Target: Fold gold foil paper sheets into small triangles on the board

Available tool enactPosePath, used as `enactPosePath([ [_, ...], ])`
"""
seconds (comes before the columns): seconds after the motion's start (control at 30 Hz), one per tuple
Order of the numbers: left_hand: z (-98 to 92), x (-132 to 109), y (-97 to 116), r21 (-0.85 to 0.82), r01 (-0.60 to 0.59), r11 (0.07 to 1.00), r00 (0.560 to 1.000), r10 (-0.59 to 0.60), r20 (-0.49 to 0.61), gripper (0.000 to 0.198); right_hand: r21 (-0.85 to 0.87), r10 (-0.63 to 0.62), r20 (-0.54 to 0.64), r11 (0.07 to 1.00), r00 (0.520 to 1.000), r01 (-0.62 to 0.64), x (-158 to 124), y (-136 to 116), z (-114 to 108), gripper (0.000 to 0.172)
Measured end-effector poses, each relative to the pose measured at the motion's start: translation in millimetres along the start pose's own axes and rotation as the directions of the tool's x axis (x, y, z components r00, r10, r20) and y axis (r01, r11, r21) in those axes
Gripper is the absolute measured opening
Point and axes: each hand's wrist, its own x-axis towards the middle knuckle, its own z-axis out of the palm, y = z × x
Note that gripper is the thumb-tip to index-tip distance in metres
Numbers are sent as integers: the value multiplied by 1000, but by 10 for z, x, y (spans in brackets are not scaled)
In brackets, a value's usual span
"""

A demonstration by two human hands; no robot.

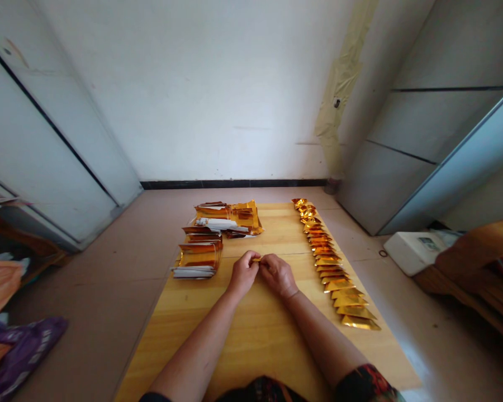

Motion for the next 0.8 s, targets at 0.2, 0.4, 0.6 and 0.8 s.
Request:
enactPosePath([
  [0.2, 21, -18, -38, 9, 1, 1000, 1000, -1, 27, 28, -54, 23, 6, 998, 1000, -22, -28, 47, 27, 10],
  [0.4, 34, -17, -33, 21, 29, 999, 1000, -29, -3, 39, -137, -28, -4, 990, 1000, 27, -10, 25, -5, 12],
  [0.6, 51, -16, -25, 86, 22, 996, 1000, -21, -4, 40, -249, -71, 29, 965, 997, 76, 2, -1, -8, 12],
  [0.8, 32, -33, -5, 112, -35, 993, 996, 25, 88, 43, -319, -107, 21, 941, 994, 108, 7, -44, -17, 11],
])
